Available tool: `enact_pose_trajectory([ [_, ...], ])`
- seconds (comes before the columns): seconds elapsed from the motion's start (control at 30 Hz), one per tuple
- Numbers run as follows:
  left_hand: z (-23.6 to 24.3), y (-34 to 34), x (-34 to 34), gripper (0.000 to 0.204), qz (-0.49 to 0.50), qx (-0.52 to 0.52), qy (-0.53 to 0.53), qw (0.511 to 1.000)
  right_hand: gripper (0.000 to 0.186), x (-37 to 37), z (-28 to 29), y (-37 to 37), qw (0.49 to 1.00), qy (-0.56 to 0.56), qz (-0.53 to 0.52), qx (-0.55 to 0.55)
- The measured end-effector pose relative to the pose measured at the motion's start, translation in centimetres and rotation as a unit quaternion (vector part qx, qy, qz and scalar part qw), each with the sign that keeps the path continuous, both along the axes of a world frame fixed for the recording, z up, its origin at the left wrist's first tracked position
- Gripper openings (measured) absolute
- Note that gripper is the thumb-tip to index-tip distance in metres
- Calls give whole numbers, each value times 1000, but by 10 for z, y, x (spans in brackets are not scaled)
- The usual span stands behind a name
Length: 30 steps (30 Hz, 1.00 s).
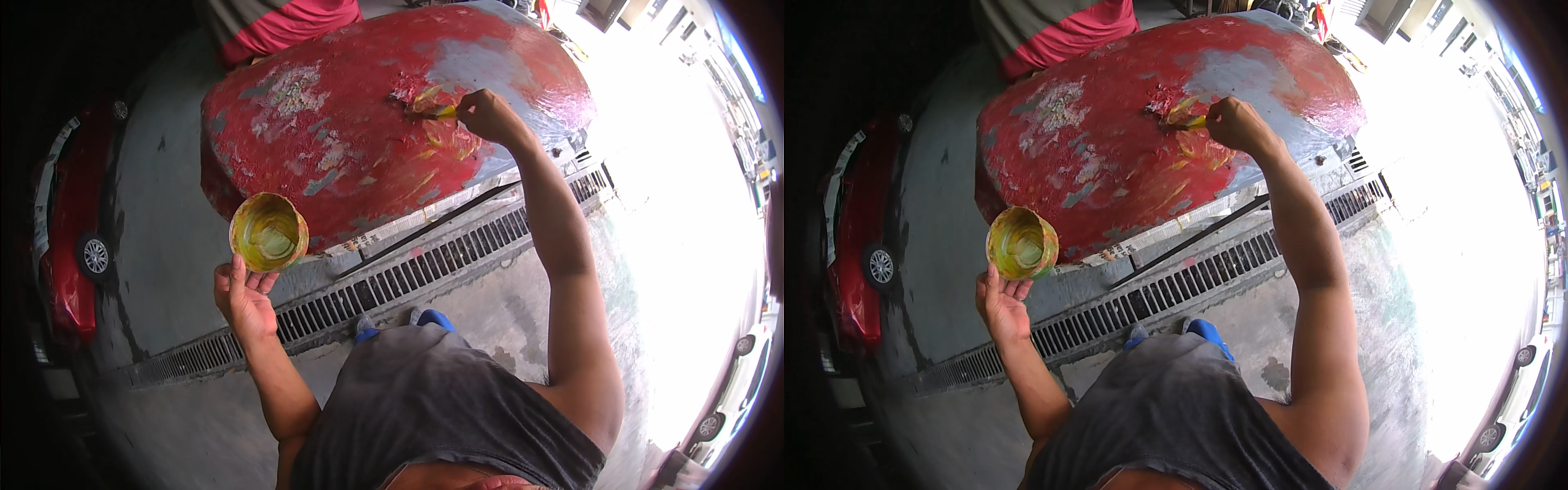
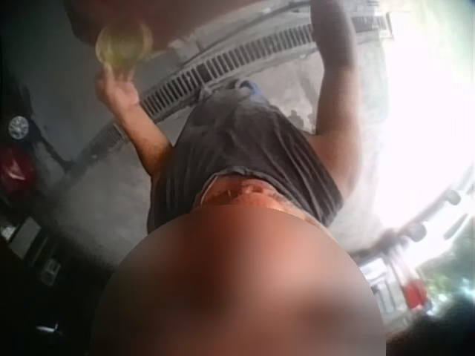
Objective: The person paints a large red car hood with a yellow paintbrush, repeatedly dipping the brush into a small can and applying paint in broad strokes. The person briefly pours liquid from a yellow jug into the paint can before continuing to paint the hood.
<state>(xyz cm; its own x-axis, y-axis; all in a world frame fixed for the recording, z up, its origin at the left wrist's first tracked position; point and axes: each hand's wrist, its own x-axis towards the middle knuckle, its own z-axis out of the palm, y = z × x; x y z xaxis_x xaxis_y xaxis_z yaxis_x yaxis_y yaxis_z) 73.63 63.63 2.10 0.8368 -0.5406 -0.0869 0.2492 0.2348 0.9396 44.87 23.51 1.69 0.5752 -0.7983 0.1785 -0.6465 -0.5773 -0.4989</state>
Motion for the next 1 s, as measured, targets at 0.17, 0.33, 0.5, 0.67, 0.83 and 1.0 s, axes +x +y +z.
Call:
enact_pose_trajectory([
  [0.17,-2,1,3,27,7,-6,-3,1000,22,-30,17,-11,996,7,-85,-25],
  [0.33,-5,-7,2,29,-28,1,-11,1000,24,-13,-14,-22,990,-13,-134,-31],
  [0.5,1,-15,-1,28,-46,-9,-18,999,23,-2,-23,10,999,-47,-12,-18],
  [0.67,9,-16,-5,27,-38,-30,-10,999,24,-10,-1,-5,998,-23,-46,-35],
  [0.83,10,-18,-7,27,-40,-31,-9,999,25,-3,-16,-2,996,-39,-71,-26],
  [1.0,8,-12,-2,26,-29,-24,-21,999,25,-49,-6,57,999,-9,-43,23],
])
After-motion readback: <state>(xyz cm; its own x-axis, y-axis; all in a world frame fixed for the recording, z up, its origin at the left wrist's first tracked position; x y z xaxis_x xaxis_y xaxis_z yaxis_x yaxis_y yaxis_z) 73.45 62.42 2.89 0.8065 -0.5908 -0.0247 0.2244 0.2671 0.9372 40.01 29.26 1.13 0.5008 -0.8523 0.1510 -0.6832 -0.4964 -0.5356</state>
